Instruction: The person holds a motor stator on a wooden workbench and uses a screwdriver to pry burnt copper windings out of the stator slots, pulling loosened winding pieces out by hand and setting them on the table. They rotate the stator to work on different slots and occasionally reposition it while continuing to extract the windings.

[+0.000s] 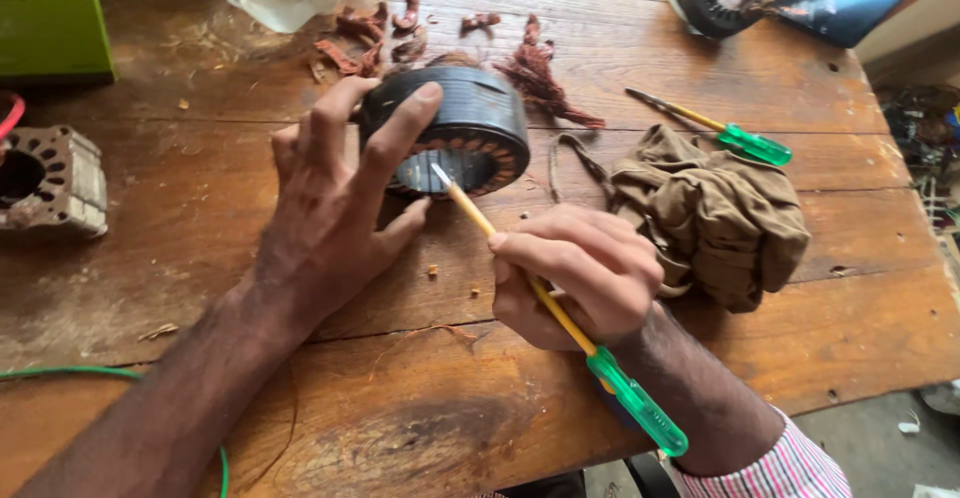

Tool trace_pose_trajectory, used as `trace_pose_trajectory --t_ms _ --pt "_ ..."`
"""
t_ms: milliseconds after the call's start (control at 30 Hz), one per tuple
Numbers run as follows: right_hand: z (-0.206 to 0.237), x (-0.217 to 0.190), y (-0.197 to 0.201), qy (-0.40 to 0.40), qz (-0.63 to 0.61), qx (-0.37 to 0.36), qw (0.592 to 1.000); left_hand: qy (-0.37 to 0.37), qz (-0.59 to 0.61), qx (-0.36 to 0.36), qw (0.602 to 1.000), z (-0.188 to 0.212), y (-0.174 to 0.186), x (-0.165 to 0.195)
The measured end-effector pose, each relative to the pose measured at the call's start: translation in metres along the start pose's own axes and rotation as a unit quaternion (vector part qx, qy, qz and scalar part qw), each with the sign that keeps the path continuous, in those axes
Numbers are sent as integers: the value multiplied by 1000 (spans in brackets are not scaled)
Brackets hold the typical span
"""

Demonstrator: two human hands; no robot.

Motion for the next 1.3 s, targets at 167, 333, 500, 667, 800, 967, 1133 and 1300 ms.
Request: trace_pose_trajectory --t_ms 167,333,500,667,800,967,1133,1300 --pt "1 13 -9 6 26 -78 997 3 -10 1 1000 -1 -4 0" --pt "6 16 -4 -74 -1 -134 988 13 -14 -4 1000 0 -4 1" --pt "7 16 -7 -77 0 -144 987 17 -21 -2 1000 -1 -6 4" --pt "8 15 -8 -78 -1 -159 984 21 -23 -3 1000 -1 -6 5" --pt "8 12 -9 -77 6 -167 983 21 -25 -5 999 -1 -5 5" --pt "7 5 -11 -94 12 -159 983 24 -14 -2 1000 -1 -5 6" --pt "5 -4 -11 -163 24 -157 974 28 -18 -2 999 -1 -5 7" --pt "6 -14 -13 -217 8 -156 964 25 -22 12 999 -1 -6 10"
Point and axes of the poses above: each hand's wrist, its own z-axis away from the middle knuckle, its own y-axis out of the back of the hand, x = y × z, the point moved 1 cm from there along -z, towards the middle knuckle, and after that the axes turned 4 degrees about -y, right-handed, at the moved point
